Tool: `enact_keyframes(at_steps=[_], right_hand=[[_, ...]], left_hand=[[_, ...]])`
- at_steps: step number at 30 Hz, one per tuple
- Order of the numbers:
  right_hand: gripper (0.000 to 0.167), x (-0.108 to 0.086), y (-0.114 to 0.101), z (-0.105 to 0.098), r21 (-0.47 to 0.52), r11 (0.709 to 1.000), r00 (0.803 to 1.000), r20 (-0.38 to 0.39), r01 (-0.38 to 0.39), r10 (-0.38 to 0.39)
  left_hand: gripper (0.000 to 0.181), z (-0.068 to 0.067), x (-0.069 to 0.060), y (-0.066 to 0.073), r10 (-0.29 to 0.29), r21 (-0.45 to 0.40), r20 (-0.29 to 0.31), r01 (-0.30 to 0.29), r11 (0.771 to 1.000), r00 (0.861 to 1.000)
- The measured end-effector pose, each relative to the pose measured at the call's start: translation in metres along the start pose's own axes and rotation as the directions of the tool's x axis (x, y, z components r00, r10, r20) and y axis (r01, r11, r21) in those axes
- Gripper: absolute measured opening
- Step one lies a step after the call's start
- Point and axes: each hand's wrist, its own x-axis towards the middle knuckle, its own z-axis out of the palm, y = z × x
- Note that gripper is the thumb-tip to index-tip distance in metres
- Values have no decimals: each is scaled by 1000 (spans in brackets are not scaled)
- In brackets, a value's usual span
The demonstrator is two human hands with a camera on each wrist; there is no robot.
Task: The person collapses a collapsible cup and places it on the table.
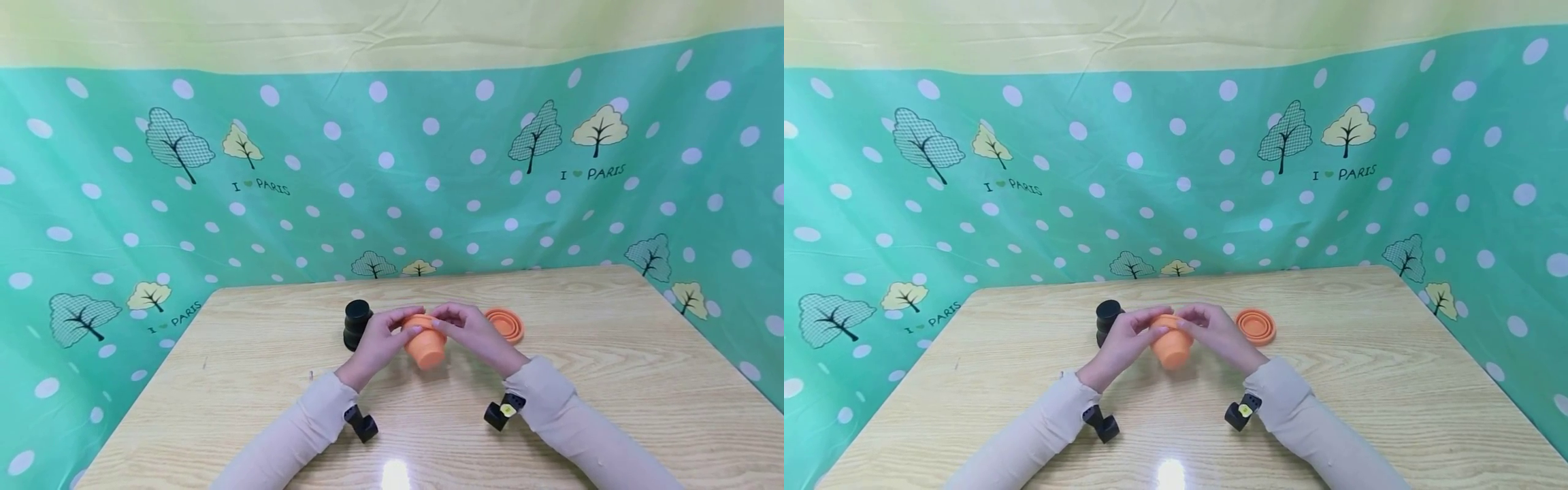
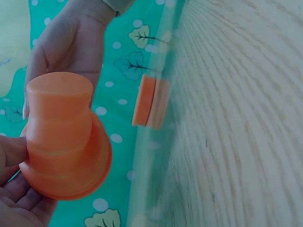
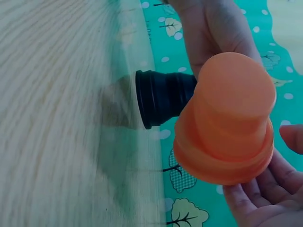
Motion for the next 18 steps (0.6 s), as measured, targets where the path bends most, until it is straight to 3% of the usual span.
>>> enact_keyframes(at_steps=[3, 7, 13, 18], right_hand=[[29, -1, -1, 1, -17, 1000, 998, 61, -17, 18], [32, -2, -1, 1, 18, 1000, 994, 113, -6, 4], [32, -3, 2, 1, 69, 997, 996, 84, 26, -32], [33, -2, 2, 0, 161, 986, 998, 44, 44, -52]], left_hand=[[38, 2, -1, 2, 23, 23, 3, -23, 999, 1000], [37, 2, -1, 5, 3, 13, -10, -3, 1000, 1000], [34, -2, -2, 12, -10, -56, -18, 9, 998, 1000], [35, -6, -6, 31, -37, -113, -12, 35, 993, 999]])
